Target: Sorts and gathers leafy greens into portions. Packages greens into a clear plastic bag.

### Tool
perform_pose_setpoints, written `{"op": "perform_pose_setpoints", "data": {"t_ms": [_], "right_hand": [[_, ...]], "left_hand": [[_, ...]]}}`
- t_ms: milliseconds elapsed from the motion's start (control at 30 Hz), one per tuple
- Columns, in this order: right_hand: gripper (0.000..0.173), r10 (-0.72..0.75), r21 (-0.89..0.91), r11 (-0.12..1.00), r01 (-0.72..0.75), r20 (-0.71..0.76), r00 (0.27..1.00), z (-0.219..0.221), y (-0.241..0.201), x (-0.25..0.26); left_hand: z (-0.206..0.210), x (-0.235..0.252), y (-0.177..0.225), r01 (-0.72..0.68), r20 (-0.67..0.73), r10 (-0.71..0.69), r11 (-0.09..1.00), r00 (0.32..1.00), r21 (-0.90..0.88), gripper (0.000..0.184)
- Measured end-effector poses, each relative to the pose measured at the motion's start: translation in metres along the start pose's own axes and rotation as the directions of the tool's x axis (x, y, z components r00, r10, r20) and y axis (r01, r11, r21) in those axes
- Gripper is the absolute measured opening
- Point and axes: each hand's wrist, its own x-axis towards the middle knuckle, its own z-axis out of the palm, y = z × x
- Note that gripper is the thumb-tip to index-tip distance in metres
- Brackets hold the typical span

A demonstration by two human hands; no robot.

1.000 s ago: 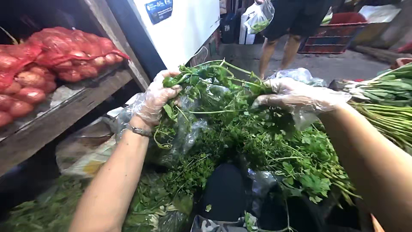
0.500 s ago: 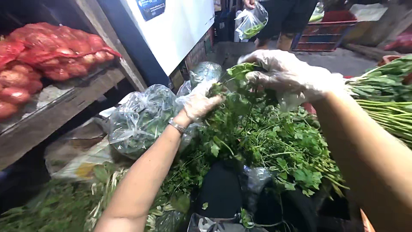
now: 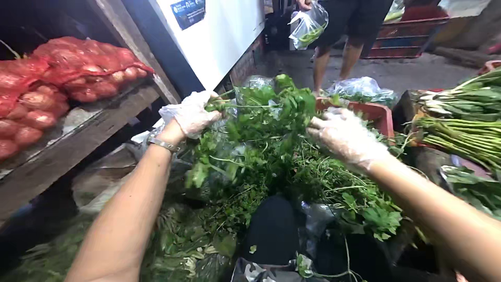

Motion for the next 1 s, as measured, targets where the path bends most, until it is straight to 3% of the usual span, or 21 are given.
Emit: {"op": "perform_pose_setpoints", "data": {"t_ms": [67, 133, 200, 300, 433, 533, 600, 633, 667, 700, 733, 767, 800, 833, 867, 900, 933, 1000], "right_hand": [[0.023, 0.015, -0.035, 0.999, -0.015, -0.022, 1.0, -0.023, 0.014, 0.005], [0.021, 0.077, -0.082, 0.994, -0.075, 0.016, 0.997, -0.044, 0.021, 0.014], [0.018, 0.049, -0.118, 0.992, -0.045, 0.03, 0.998, -0.055, 0.019, 0.019], [0.014, -0.006, -0.138, 0.99, 0.014, 0.058, 0.998, -0.054, 0.013, 0.015], [0.019, 0.071, -0.156, 0.985, -0.07, -0.004, 0.997, -0.043, 0.02, -0.001], [0.026, 0.132, 0.071, 0.985, -0.155, 0.262, 0.956, -0.039, 0.003, -0.009], [0.038, -0.055, 0.399, 0.906, -0.139, 0.437, 0.898, -0.076, -0.015, -0.014], [0.033, -0.168, 0.554, 0.831, -0.047, 0.331, 0.929, -0.094, -0.019, -0.019], [0.027, -0.202, 0.652, 0.753, 0.084, 0.109, 0.973, -0.102, -0.023, -0.023], [0.023, -0.142, 0.667, 0.715, 0.212, -0.158, 0.977, -0.1, -0.027, -0.023], [0.024, -0.036, 0.611, 0.749, 0.256, -0.348, 0.937, -0.095, -0.03, -0.018], [0.039, 0.06, 0.534, 0.823, 0.191, -0.416, 0.907, -0.09, -0.033, -0.011], [0.065, 0.136, 0.487, 0.871, 0.066, -0.368, 0.92, -0.082, -0.035, -0.003], [0.088, 0.201, 0.471, 0.879, -0.076, -0.222, 0.954, -0.072, -0.038, 0.004], [0.099, 0.247, 0.491, 0.849, -0.194, -0.043, 0.968, -0.061, -0.04, 0.012], [0.096, 0.273, 0.525, 0.799, -0.293, 0.116, 0.955, -0.048, -0.041, 0.018], [0.081, 0.278, 0.571, 0.748, -0.339, 0.194, 0.941, -0.034, -0.04, 0.02], [0.048, 0.249, 0.726, 0.61, -0.317, 0.204, 0.947, -0.018, -0.034, 0.015]], "left_hand": [[0.006, -0.003, 0.0, 0.007, 0.022, -0.007, 1.0, 1.0, 0.024, 0.041], [0.016, -0.003, 0.005, 0.023, -0.072, -0.022, 1.0, 0.997, 0.02, 0.054], [0.021, 0.001, 0.005, 0.052, -0.185, -0.059, 0.998, 0.981, -0.042, 0.063], [0.022, 0.004, -0.005, -0.042, -0.254, -0.037, 0.953, 0.966, -0.3, 0.054], [0.014, 0.002, -0.005, -0.109, -0.213, -0.016, 0.821, 0.977, -0.561, 0.04], [0.017, -0.01, -0.005, -0.059, -0.137, -0.005, 0.887, 0.991, -0.458, 0.043], [0.02, -0.014, 0.01, -0.025, -0.087, 0.001, 0.961, 0.996, -0.275, 0.04], [0.023, -0.008, 0.02, -0.036, -0.061, 0.024, 0.977, 0.998, -0.211, 0.039], [0.028, -0.006, 0.032, -0.052, -0.021, 0.05, 0.985, 0.999, -0.162, 0.038], [0.032, -0.006, 0.044, -0.073, 0.032, 0.078, 0.989, 0.996, -0.127, 0.037], [0.035, -0.007, 0.057, -0.085, 0.099, 0.095, 0.992, 0.991, -0.097, 0.037], [0.038, -0.009, 0.069, -0.11, 0.143, 0.119, 0.991, 0.983, -0.071, 0.036], [0.041, -0.011, 0.08, -0.14, 0.168, 0.148, 0.989, 0.975, -0.056, 0.036], [0.043, -0.013, 0.089, -0.174, 0.168, 0.183, 0.982, 0.969, -0.067, 0.035], [0.044, -0.015, 0.094, -0.208, 0.139, 0.221, 0.973, 0.965, -0.102, 0.035], [0.045, -0.017, 0.097, -0.242, 0.081, 0.257, 0.957, 0.963, -0.159, 0.034], [0.046, -0.019, 0.097, -0.271, 0.019, 0.282, 0.938, 0.959, -0.216, 0.035], [0.044, -0.021, 0.091, -0.302, -0.053, 0.301, 0.904, 0.952, -0.302, 0.044]]}}
